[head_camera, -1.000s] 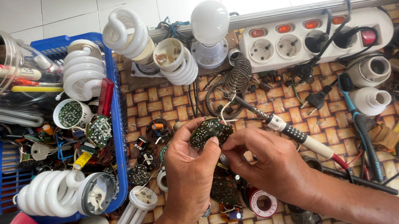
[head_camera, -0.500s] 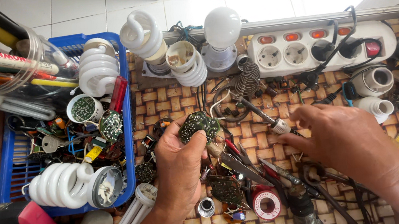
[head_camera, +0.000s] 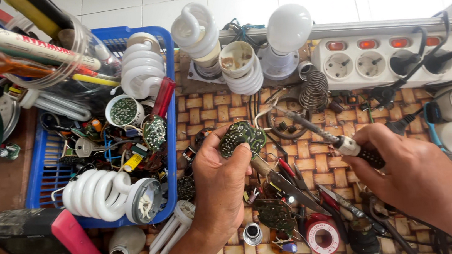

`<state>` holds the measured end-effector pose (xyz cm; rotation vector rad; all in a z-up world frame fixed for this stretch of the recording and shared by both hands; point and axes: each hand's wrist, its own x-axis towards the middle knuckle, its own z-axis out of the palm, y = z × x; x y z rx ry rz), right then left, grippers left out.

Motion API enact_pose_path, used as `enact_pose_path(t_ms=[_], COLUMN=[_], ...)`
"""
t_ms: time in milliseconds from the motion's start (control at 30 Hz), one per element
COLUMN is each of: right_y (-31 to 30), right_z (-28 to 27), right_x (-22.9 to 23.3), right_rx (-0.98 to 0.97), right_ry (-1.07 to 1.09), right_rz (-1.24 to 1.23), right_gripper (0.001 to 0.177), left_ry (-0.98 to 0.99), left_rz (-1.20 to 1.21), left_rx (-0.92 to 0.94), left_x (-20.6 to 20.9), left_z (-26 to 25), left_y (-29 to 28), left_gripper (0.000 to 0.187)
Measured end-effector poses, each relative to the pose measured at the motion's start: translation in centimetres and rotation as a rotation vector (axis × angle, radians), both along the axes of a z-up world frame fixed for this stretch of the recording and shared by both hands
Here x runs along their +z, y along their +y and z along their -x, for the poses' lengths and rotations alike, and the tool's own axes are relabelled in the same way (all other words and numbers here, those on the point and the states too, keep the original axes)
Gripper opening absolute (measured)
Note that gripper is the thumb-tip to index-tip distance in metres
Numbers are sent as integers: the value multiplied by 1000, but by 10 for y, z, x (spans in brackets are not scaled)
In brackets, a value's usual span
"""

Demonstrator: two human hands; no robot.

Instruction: The person holds a small green circuit board in the left hand and uses a soldering iron in the right hand to apply heat to multiple points on the board. The person repeatedly touches the soldering iron tip to different components and pads while holding the board steady.

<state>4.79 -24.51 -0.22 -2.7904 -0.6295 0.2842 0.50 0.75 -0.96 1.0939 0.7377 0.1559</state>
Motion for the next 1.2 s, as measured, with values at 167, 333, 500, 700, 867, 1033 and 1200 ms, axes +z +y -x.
enact_pose_path(t_ms=[167,333,500,700,867,1033,1200], right_y=[-5,-13,-2,2,4,5,6], right_z=[12,26,26,25,25,24,24], right_x=[-12,-38,-34,-32,-35,-36,-32], right_rx=[-16,-60,127,130,124,130,127], right_ry=[-95,-263,-435,-468,-480,-492,-484], right_rz=[-125,-115,-187,-184,-166,-154,-123], right_gripper=[34,42,41,38,37,39,35], left_ry=[-12,-45,-25,-48,-38,-33,-49], left_rz=[-11,48,47,7,14,7,7], left_rx=[-4,11,-3,-1,-12,-19,-22], left_x=[0,0,-2,-7,-7,-7,-9], left_z=[0,0,1,1,2,1,1], left_y=[2,-3,-6,-6,-5,-6,-7], left_gripper=[28,26,29,28,27,29,29])
